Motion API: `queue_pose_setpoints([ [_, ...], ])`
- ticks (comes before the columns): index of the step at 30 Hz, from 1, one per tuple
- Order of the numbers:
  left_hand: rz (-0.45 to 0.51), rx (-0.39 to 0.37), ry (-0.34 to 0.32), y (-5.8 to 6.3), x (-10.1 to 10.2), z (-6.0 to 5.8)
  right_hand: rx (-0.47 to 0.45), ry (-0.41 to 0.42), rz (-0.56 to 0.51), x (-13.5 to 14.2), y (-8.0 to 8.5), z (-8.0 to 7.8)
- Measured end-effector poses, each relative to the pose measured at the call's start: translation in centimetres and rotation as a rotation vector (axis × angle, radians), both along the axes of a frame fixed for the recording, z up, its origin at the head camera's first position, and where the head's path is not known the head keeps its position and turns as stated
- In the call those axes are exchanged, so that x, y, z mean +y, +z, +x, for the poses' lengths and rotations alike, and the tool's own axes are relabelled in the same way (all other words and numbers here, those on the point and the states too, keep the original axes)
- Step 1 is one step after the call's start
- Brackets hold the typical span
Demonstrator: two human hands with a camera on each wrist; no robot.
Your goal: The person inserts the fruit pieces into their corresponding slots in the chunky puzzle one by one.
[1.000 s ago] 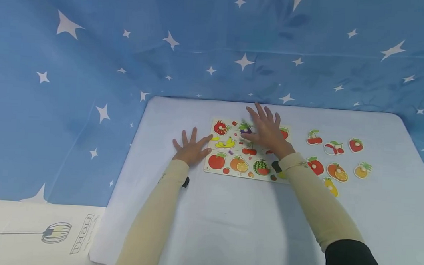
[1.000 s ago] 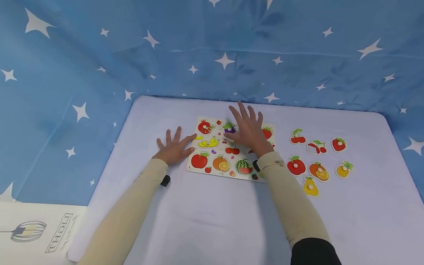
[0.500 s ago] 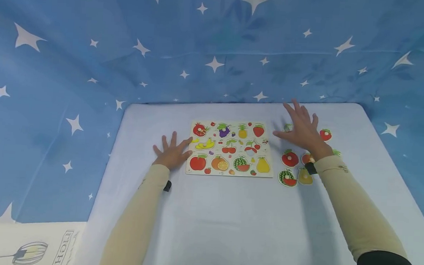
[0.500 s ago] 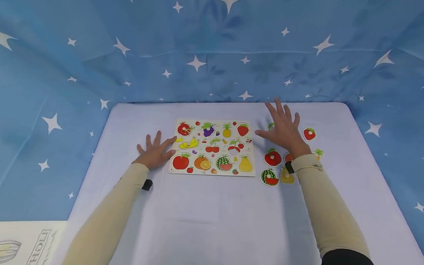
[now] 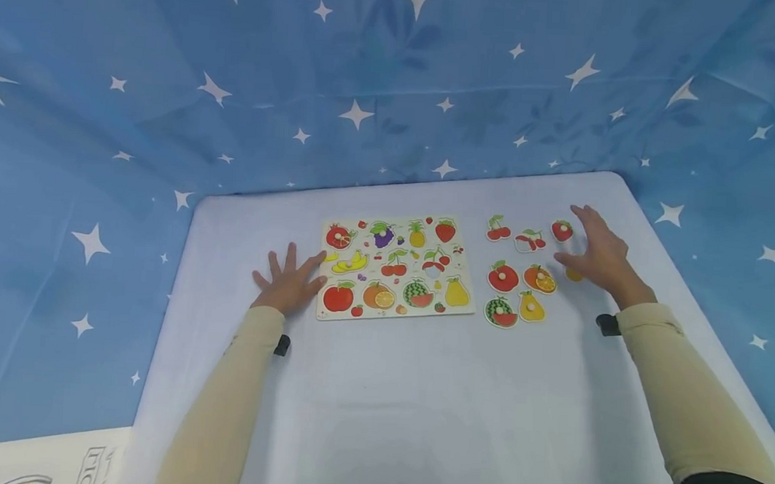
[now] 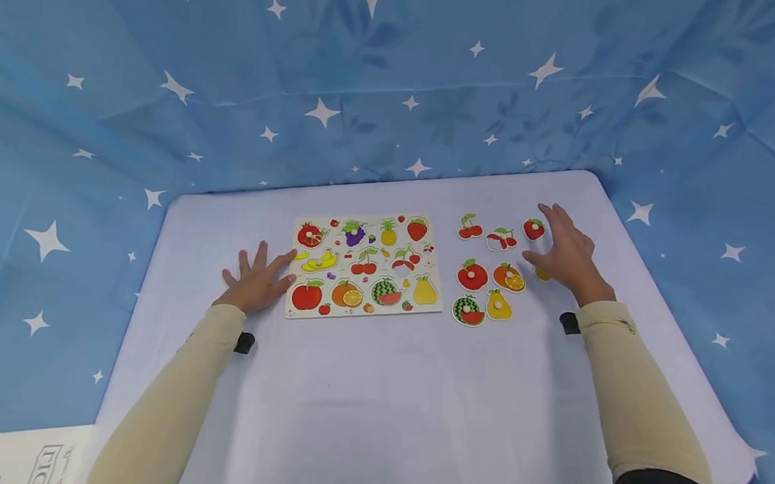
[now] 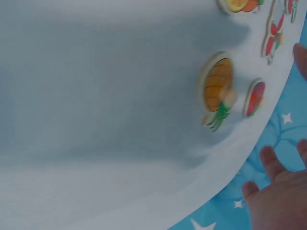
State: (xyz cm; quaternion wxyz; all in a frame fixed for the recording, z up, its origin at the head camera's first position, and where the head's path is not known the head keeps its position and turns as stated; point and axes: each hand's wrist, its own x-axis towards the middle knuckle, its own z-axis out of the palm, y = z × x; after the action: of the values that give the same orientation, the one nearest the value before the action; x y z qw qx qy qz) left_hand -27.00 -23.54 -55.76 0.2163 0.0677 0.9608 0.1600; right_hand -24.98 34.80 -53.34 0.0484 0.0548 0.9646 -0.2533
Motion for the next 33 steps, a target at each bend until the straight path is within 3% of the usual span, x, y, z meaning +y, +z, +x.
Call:
queue_pose_setpoints([
  [8,-0.002,0.007,0.011,-0.1,-0.9,0.0,-0.074,-0.014,-0.100,0.1,-1.2,1.1],
  [19,0.010,0.011,0.024,-0.1,-1.1,0.1,-0.028,-0.053,-0.064,-0.6,-2.2,1.3],
  [26,-0.016,0.006,0.022,-0.2,-0.6,-0.2,-0.011,-0.079,-0.073,-1.5,-1.6,0.9],
  [33,-0.007,0.018,0.009,-0.2,-0.1,-0.1,0.003,-0.051,-0.134,-4.8,-0.2,-1.0],
])
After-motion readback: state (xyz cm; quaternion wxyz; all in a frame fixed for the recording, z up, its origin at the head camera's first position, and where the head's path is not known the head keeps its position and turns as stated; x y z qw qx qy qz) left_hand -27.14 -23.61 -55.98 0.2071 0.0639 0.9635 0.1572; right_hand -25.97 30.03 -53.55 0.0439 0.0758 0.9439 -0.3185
